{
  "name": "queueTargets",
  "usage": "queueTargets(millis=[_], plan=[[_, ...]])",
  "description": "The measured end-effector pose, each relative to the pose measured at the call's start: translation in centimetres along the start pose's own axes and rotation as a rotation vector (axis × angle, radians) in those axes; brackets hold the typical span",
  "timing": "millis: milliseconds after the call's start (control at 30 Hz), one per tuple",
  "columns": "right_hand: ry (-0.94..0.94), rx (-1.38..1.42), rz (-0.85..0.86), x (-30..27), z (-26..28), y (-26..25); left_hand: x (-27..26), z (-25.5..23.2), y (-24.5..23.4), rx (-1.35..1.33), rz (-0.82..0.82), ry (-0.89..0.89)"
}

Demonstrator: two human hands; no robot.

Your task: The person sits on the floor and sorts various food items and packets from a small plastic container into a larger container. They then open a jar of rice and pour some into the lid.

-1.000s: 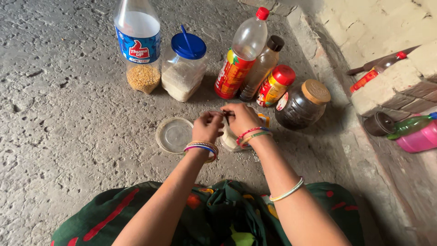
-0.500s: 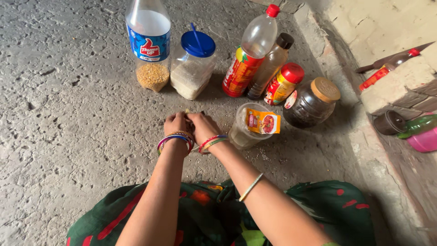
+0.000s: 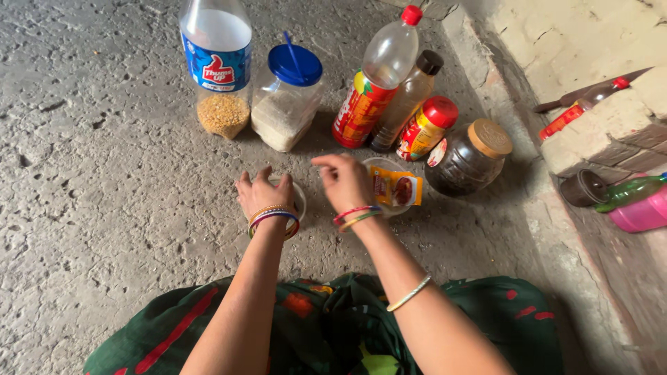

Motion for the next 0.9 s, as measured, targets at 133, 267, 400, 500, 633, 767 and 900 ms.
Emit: queueTargets(millis=[133, 267, 400, 500, 633, 767, 900], plan=[[0.072, -0.250, -0.268, -1.3, -2.3, -6.5, -1.5, -2.2, -0.5, 0.101, -0.084, 0.170], [0.222, -0.399, -0.287, -2.7, -6.3, -10.3, -2.7, -4.1, 1.2, -0.060, 0.130, 0.252], [0.487, -0.384, -0.110, -3.3, -10.5, -9.7, -3.6, -5.8, 2.3, -0.127, 0.300, 0.316], [0.416, -0.291, -0.148, -3.5, -10.7, -9.3, -3.8, -5.9, 2.7, -0.137, 0.408, 0.274], [0.276, -0.155, -0.210, -3.1, -8.3, -10.2, -3.7, -6.5, 2.9, -0.209, 0.463, 0.342], [0.154, 0.056, -0.207, -1.9, -4.7, -11.0, -3.3, -6.9, 3.7, -0.410, 0.541, 0.332], [0.030, 0.325, -0.106, 0.0, -1.7, -9.7, -2.3, -7.0, 3.7, -0.717, 0.575, 0.299]])
Point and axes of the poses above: each hand's wrist, its own x-axis towards the middle knuckle, its own y-axis out of the palm, z = x × y, the point moved 6 cm from there along x, towards the middle knuckle, and after that the axes turned 12 degrees about z, right-handed, at the moved point
